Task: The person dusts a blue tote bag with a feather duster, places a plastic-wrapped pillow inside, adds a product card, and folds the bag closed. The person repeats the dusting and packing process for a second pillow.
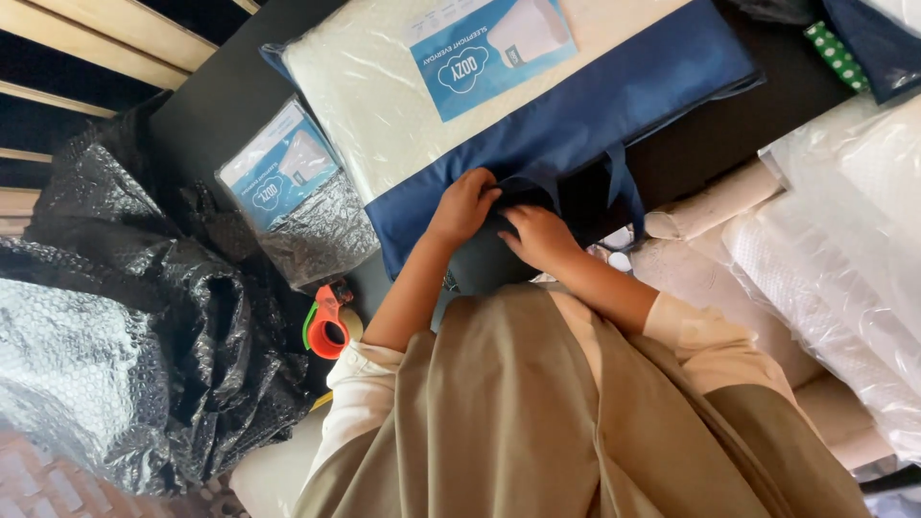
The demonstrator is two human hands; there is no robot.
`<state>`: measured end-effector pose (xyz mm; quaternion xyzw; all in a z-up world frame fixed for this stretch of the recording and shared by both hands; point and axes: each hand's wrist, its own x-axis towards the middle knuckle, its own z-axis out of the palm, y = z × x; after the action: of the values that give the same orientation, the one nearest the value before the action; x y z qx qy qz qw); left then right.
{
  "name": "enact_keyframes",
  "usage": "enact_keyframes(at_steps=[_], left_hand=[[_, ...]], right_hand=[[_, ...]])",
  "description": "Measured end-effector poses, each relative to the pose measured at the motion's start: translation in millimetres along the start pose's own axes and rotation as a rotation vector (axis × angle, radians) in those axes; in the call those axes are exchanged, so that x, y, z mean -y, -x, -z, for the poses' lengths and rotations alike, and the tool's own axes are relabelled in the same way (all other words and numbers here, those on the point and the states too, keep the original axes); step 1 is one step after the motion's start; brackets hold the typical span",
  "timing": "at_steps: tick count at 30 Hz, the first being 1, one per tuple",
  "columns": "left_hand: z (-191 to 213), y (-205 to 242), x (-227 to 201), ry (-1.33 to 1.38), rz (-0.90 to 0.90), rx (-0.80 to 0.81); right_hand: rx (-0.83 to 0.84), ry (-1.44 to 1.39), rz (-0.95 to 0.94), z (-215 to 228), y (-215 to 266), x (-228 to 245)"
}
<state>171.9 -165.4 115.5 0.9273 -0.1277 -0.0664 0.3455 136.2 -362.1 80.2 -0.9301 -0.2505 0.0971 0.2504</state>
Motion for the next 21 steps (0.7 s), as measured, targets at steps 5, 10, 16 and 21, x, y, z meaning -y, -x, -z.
enact_keyframes(at_steps=[5,10,16,21], left_hand=[[-2,-2,-4,-0.017,0.093,0.023],[1,-1,-7,-0.008,0.112,0.024],[12,-4,-14,0.065,0.146,0.052],[26,-5,-25,0.113,0.226,0.097]], right_hand=[[-0.262,0.252,0.113,-11,-16,-2],[-0.377,0.294,0.101,-51,-33,-21],[-0.249,0.169,0.05,-33,-37,-16],[-0.059,-0.009,0.052,3,-38,-1]])
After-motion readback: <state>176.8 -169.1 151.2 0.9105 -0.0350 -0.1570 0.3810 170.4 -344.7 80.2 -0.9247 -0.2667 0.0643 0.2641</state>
